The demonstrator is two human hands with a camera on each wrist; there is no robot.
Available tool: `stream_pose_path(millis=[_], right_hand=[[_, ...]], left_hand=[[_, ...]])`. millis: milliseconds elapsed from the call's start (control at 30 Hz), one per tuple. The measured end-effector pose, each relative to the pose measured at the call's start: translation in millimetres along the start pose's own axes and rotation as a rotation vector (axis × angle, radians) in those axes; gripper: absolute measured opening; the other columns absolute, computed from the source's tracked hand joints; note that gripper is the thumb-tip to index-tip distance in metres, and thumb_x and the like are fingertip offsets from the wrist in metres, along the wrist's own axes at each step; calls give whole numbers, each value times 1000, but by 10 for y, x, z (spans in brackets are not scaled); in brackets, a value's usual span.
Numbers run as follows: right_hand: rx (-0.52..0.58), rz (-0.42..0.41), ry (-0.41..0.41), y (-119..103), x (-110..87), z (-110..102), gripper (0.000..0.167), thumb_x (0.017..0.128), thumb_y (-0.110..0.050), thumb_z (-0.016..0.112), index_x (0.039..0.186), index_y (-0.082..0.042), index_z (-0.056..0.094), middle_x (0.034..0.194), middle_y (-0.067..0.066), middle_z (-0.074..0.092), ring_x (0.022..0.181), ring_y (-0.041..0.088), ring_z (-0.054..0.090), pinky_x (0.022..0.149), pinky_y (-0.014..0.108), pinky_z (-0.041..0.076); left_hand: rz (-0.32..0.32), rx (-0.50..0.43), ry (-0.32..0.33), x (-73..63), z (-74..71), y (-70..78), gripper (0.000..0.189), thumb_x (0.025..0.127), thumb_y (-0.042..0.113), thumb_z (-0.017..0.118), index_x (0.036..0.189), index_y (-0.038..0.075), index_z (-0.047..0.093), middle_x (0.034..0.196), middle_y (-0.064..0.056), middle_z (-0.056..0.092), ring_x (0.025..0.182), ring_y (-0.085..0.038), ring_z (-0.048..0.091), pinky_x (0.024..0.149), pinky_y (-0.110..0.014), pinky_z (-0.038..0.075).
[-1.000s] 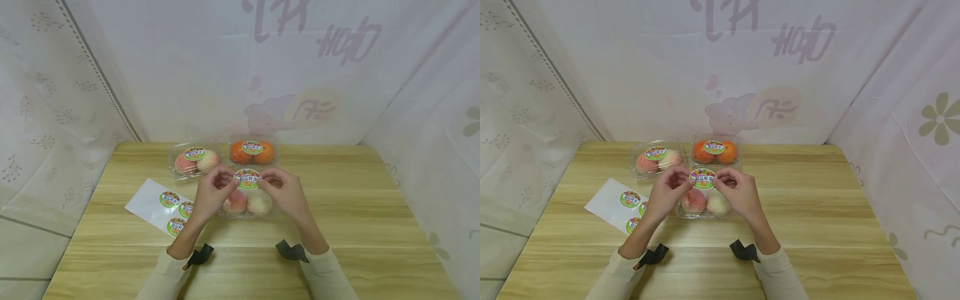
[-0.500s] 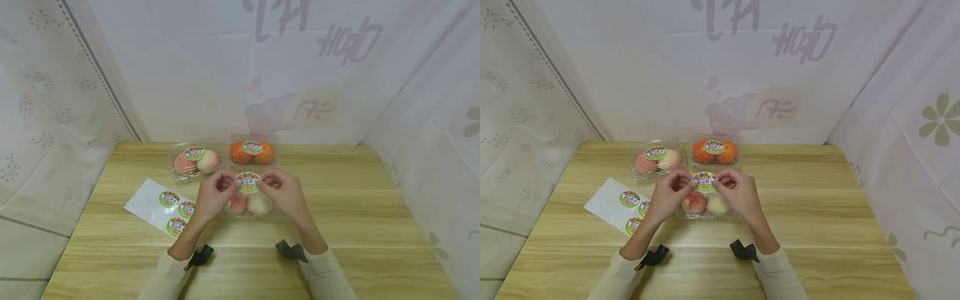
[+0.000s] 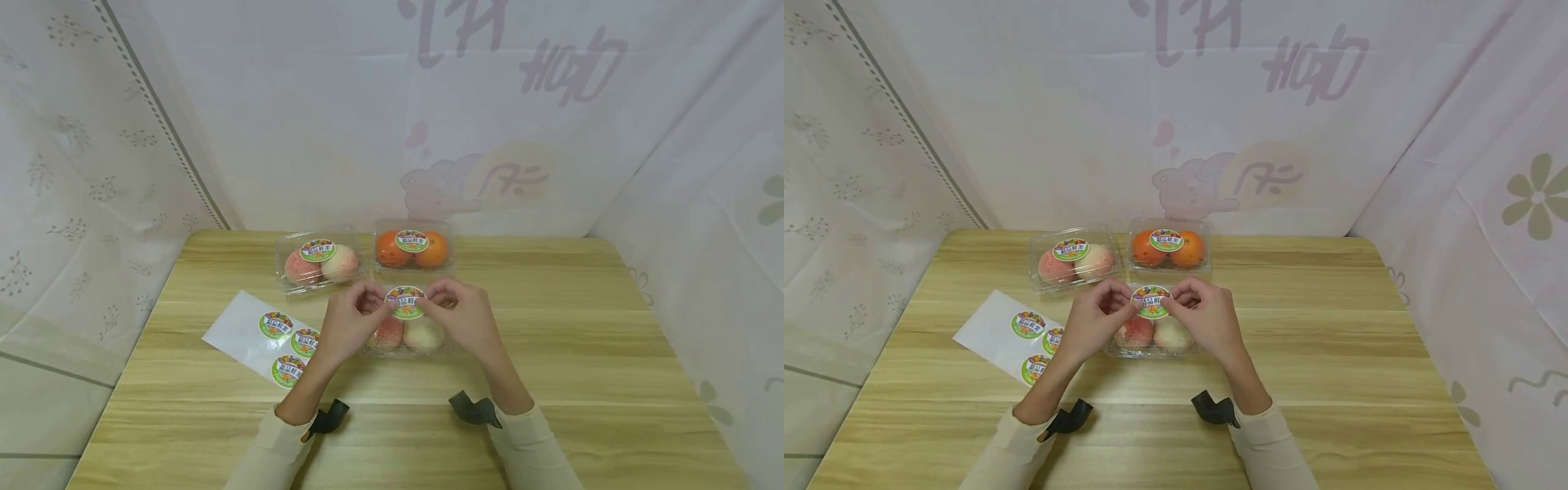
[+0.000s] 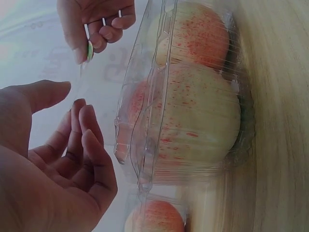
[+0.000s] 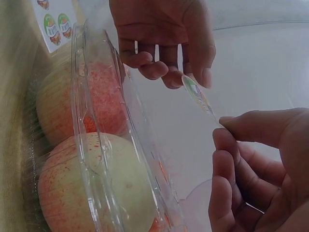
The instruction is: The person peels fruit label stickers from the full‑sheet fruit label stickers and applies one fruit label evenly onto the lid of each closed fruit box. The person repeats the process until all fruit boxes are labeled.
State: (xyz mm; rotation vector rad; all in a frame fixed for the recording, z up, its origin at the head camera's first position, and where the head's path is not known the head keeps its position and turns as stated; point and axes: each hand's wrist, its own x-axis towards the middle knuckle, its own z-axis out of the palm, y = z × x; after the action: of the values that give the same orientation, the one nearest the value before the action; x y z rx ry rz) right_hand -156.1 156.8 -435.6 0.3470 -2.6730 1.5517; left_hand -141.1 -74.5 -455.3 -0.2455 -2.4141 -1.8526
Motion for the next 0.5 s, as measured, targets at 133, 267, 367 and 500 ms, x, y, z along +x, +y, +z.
stream_pose_path(millis=[133, 267, 367, 500], right_hand=[[3, 13, -13, -10, 2, 2, 15, 97, -21, 88, 98, -10, 78, 82, -2, 78, 76, 19, 70, 74, 33, 54], [-10, 8, -25, -2, 6, 6, 14, 97, -19, 87, 101, -10, 78, 81, -3, 78, 76, 18, 70, 72, 32, 53], [-23, 4, -31, 15, 9, 16, 15, 96, -19, 88, 101, -10, 78, 81, -4, 77, 76, 17, 70, 70, 32, 52], [-19, -11, -34, 19, 6, 29, 19, 96, -22, 89, 101, -9, 77, 80, -4, 76, 75, 16, 70, 68, 30, 52]], left_hand=[[-28, 36, 6, 0, 8, 4, 15, 94, 17, 86, 100, 7, 76, 87, 0, 74, 77, -16, 68, 71, -27, 57], [-37, 63, 20, -3, 25, 4, 16, 93, 18, 87, 97, 8, 76, 84, 0, 73, 75, -15, 68, 70, -27, 57], [-37, 63, 32, -11, 37, 7, 16, 93, 17, 87, 95, 7, 76, 81, 0, 73, 74, -14, 67, 69, -27, 56], [-54, 57, 36, -9, 48, 8, 16, 93, 18, 88, 93, 8, 75, 80, 1, 71, 73, -14, 67, 68, -26, 55]])
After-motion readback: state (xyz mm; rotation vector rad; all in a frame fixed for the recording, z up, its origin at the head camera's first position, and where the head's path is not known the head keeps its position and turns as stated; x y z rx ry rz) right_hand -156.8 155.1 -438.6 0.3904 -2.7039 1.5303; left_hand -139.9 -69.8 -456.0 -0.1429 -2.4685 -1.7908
